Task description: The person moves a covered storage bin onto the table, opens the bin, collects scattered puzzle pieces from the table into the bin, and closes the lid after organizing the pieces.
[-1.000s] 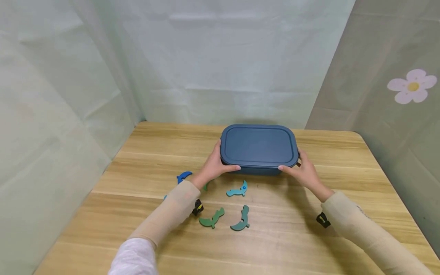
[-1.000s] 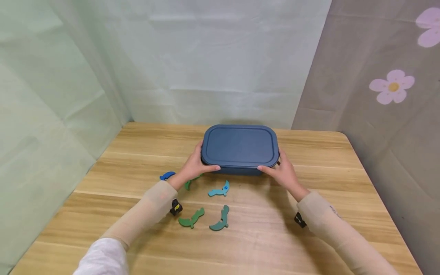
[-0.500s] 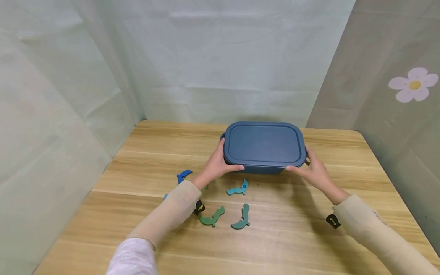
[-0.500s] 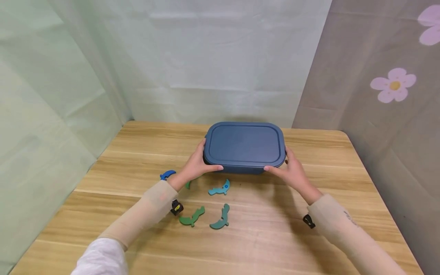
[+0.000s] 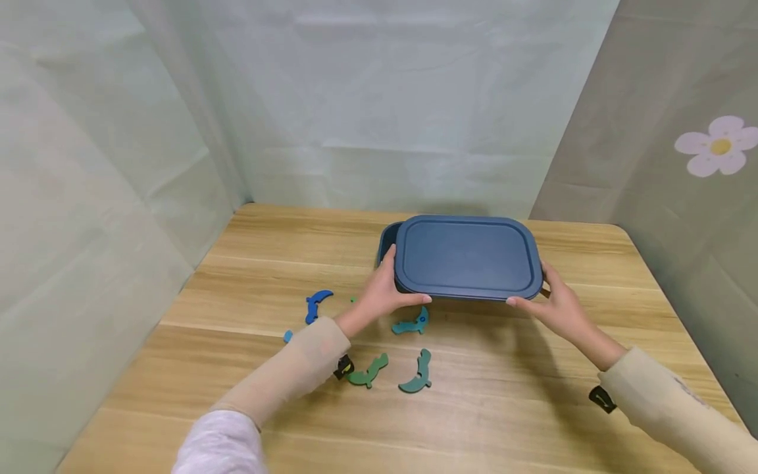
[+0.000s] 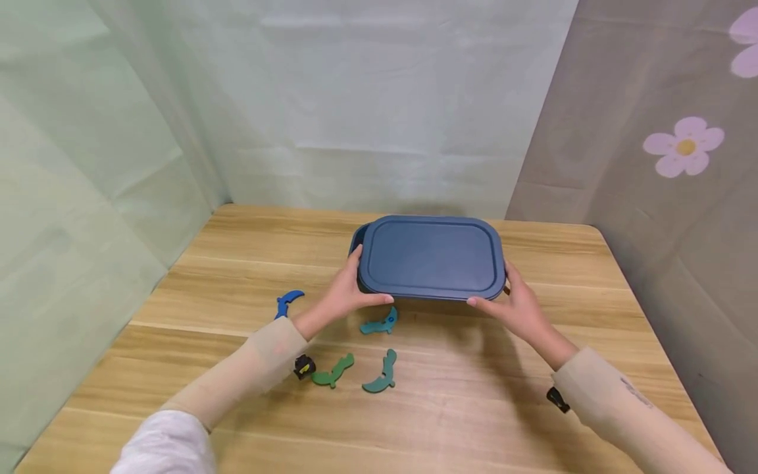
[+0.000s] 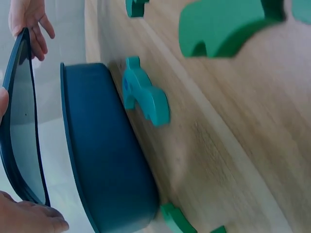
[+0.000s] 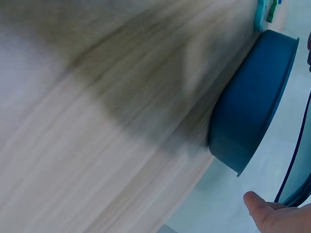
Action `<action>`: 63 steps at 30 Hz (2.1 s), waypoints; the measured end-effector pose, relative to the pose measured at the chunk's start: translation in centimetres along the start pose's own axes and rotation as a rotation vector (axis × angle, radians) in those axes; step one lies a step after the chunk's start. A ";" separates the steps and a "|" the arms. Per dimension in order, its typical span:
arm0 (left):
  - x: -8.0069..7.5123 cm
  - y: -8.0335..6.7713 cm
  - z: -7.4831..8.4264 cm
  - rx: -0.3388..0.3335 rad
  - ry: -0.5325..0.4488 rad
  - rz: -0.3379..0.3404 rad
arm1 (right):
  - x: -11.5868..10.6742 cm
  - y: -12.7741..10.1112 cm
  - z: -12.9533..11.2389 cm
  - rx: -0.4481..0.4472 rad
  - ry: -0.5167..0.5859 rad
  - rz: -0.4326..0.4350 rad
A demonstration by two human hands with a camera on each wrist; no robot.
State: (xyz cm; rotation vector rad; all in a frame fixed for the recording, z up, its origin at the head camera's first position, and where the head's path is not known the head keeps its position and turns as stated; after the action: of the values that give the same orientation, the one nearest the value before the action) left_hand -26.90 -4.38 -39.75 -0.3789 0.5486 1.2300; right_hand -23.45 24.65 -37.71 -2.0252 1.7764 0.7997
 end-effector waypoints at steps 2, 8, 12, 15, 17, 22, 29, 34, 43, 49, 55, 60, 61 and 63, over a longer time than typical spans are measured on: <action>0.1 -0.3 0.3 -0.005 0.026 -0.001 | -0.2 -0.4 0.1 0.016 -0.008 -0.006; 0.7 -1.1 1.2 -0.016 0.061 -0.012 | -0.7 -1.6 0.1 0.002 -0.021 -0.005; 1.1 -1.6 1.7 -0.009 0.060 -0.017 | -1.0 -2.3 0.2 -0.008 -0.036 -0.001; 1.3 -1.9 2.0 -0.005 0.074 -0.015 | -1.2 -2.8 0.3 -0.006 -0.044 -0.005; 1.3 -2.0 2.2 -0.007 0.084 -0.012 | -1.3 -3.1 0.4 -0.005 -0.054 -0.007; 1.9 -2.4 2.6 -0.014 0.091 -0.023 | -1.7 -4.2 0.4 0.002 -0.087 0.001; 2.8 -3.3 3.2 -0.004 0.026 -0.044 | -2.4 -5.7 0.8 0.023 -0.137 0.012; 3.3 -3.8 3.5 0.026 -0.016 -0.069 | -3.0 -6.6 1.1 0.025 -0.156 0.022; 4.8 -4.8 3.4 0.022 -0.055 -0.147 | -3.4 -8.1 2.2 -0.004 -0.147 0.050; 5.3 -5.7 3.4 0.019 -0.085 -0.170 | -3.2 -8.9 2.8 -0.020 -0.127 0.055; 6.2 -6.7 3.0 -0.009 -0.113 -0.223 | -2.9 -9.7 3.5 -0.003 -0.106 0.058; 6.7 -7.2 2.7 -0.008 -0.122 -0.243 | -2.6 -10.2 4.1 -0.010 -0.090 0.065; 6.7 -7.3 2.7 -0.012 -0.127 -0.250 | -2.5 -10.3 4.2 -0.014 -0.085 0.066; 6.9 -7.6 2.7 -0.015 -0.116 -0.268 | -2.4 -10.7 4.5 -0.020 -0.073 0.069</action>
State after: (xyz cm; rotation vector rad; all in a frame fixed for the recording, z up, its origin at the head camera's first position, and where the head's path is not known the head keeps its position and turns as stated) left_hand -17.56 0.24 -41.73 -0.3782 0.3751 0.9907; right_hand -14.00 30.97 -41.05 -1.9305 1.8126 0.9033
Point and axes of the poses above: each hand's wrist, its own y-axis towards the middle knuckle, its own x-axis out of the palm, z = x × y, the point moved 7 cm from there along y, towards the middle knuckle, and after that the axes turned 1 degree about -z, right-handed, at the moved point
